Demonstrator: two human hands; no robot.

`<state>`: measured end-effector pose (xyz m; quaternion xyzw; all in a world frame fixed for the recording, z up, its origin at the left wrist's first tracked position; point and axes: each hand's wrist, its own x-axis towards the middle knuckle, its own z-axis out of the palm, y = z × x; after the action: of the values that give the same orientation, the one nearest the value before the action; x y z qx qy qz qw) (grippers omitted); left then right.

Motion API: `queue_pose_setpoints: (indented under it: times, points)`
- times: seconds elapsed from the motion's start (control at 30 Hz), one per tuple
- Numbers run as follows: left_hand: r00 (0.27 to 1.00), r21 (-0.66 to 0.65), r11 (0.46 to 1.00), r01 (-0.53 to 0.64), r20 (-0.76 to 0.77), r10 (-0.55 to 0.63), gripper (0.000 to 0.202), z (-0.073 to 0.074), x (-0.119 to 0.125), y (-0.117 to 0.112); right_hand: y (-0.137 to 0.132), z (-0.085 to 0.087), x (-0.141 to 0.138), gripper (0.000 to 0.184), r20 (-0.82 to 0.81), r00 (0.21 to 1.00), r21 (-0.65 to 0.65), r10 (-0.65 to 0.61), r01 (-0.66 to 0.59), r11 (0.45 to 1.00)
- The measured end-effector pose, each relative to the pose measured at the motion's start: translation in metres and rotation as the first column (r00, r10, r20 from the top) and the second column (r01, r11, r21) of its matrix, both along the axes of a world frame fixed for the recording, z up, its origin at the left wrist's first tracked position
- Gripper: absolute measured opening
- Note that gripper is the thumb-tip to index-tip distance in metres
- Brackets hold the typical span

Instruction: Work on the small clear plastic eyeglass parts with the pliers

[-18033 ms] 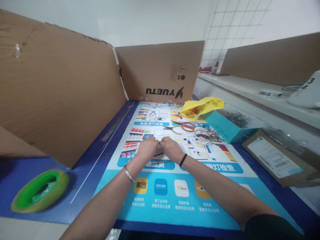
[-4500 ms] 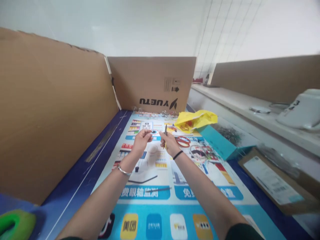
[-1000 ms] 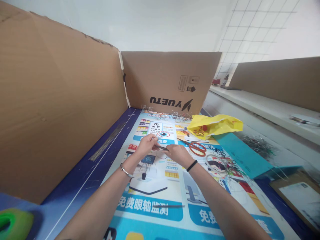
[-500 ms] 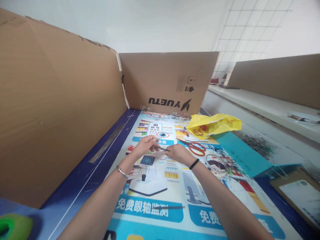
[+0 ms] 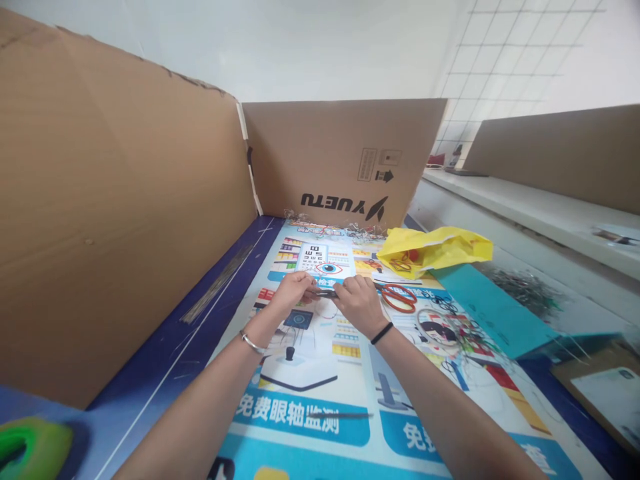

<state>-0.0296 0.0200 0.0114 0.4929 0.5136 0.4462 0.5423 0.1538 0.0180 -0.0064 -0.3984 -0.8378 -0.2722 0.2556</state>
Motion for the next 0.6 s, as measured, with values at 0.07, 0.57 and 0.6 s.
queue_pose_setpoints:
  times: [0.07,0.57,0.6]
  points:
    - [0.998,-0.020,1.000,-0.019,0.068,0.021,0.016,-0.003,0.003,-0.002,-0.003,0.002,-0.002,0.020,0.047,0.999,0.054,0.003,-0.006,0.999]
    - [0.971,-0.082,0.996,-0.045,0.231,0.063,0.021,-0.006,0.012,-0.008,-0.009,0.005,-0.006,0.019,0.109,0.993,0.129,0.043,-0.057,0.990]
    - [0.971,-0.080,0.996,-0.047,0.230,0.064,0.021,-0.007,0.013,-0.008,-0.009,0.005,-0.006,0.019,0.116,0.992,0.133,0.041,-0.057,0.989]
